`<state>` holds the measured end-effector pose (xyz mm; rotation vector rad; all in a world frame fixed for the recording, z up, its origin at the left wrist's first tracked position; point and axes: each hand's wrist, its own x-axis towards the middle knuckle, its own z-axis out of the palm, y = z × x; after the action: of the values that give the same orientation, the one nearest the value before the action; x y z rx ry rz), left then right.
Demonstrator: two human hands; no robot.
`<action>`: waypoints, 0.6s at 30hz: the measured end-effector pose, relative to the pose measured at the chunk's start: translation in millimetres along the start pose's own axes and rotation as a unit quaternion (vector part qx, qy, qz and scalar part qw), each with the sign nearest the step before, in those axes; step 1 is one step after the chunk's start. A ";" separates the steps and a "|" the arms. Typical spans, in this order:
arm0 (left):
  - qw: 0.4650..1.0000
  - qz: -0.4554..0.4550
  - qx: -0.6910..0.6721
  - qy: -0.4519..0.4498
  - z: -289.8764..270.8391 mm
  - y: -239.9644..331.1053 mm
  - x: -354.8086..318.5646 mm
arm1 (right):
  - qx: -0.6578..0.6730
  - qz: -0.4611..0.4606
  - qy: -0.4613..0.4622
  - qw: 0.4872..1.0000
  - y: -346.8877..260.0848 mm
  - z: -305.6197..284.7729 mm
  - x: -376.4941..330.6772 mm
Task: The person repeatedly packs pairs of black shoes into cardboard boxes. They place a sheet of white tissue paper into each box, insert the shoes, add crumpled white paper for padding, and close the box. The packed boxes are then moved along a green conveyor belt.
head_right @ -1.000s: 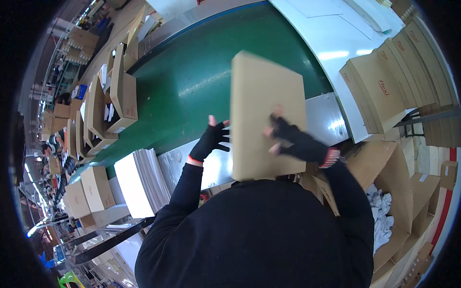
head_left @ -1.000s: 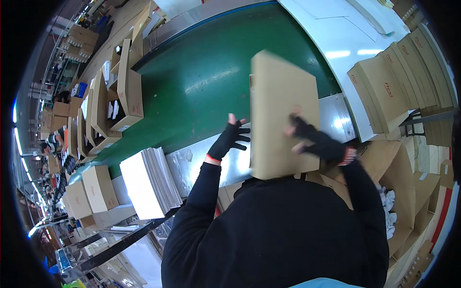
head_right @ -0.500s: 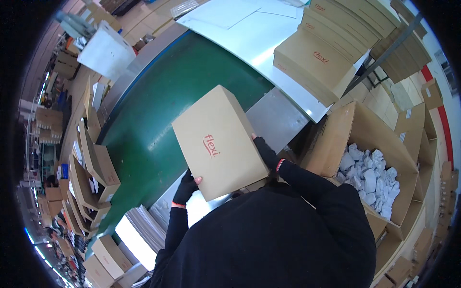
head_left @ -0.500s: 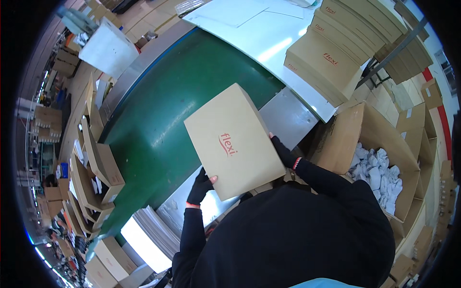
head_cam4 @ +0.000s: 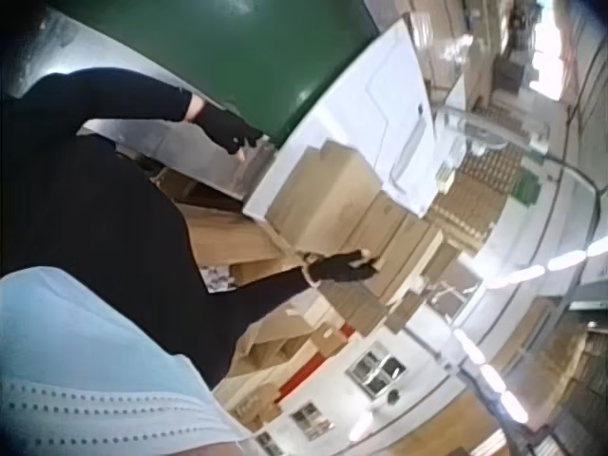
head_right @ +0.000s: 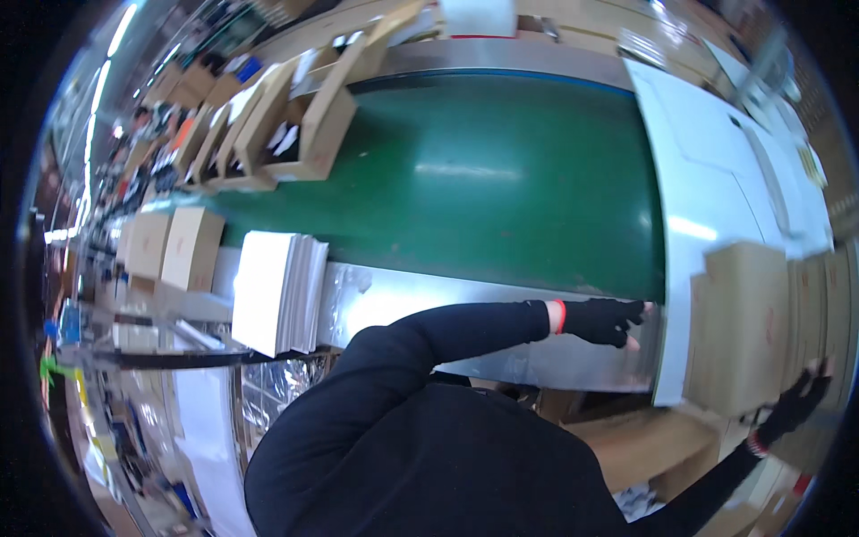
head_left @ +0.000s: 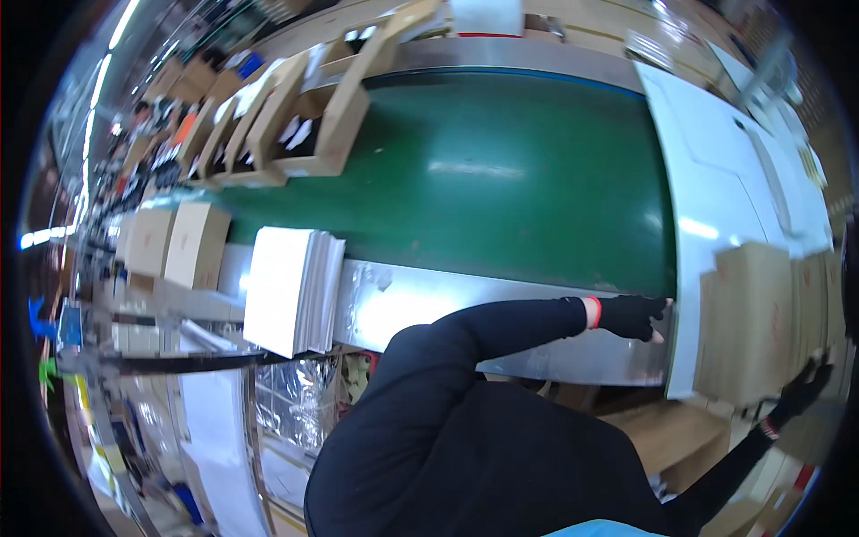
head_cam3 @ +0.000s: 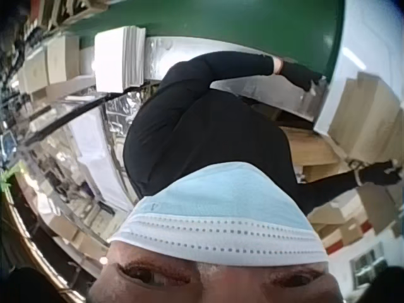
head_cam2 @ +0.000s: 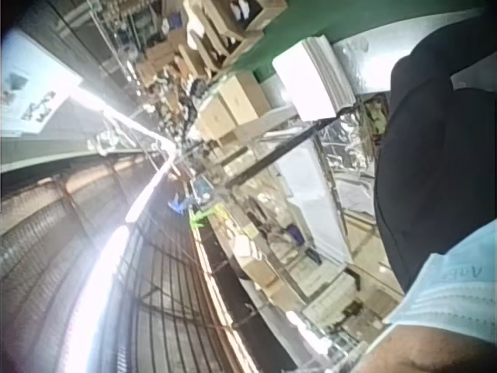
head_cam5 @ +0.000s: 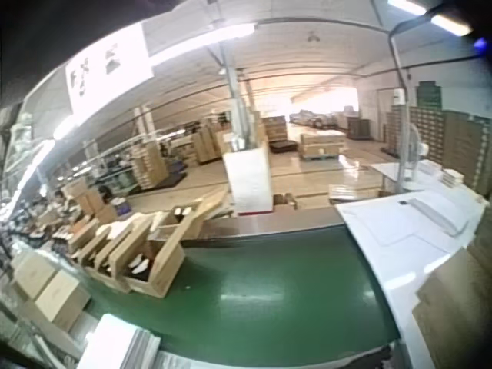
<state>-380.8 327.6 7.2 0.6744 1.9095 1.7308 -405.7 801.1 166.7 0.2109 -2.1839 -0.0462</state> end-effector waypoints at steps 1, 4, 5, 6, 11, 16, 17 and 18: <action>0.999 -0.023 -0.034 -0.004 -24.2 -11.7 -6.6 | 0.057 0.046 -0.030 0.997 -45.0 27.4 -19.8; 0.984 -0.077 0.097 0.131 -141.9 -85.3 -32.1 | 0.131 0.169 -0.297 0.931 -162.4 144.4 -186.4; 0.968 -0.137 0.074 0.197 -195.7 -124.3 -62.8 | 0.204 0.108 -0.418 0.879 -246.8 151.9 -211.7; 0.943 -0.145 0.168 0.249 -249.6 -152.5 -81.4 | 0.209 0.153 -0.524 0.811 -302.2 156.6 -241.7; 0.824 -0.249 0.293 0.416 -517.4 -185.7 -196.8 | 0.136 0.089 -0.674 0.720 -463.6 124.6 -223.1; 0.733 -0.191 0.399 0.516 -689.2 -120.8 -159.3 | 0.203 0.101 -0.607 0.762 -460.3 120.6 -239.4; 0.720 -0.147 0.404 0.545 -712.8 -116.4 -154.2 | 0.223 0.097 -0.598 0.764 -458.3 121.9 -238.4; 0.708 -0.097 0.407 0.568 -733.2 -111.8 -136.1 | 0.240 0.100 -0.585 0.768 -459.5 124.8 -237.3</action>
<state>-750.6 -328.1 -34.8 -0.5961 3.4717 1.0725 -310.0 383.0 -148.1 0.2686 -3.4379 0.6929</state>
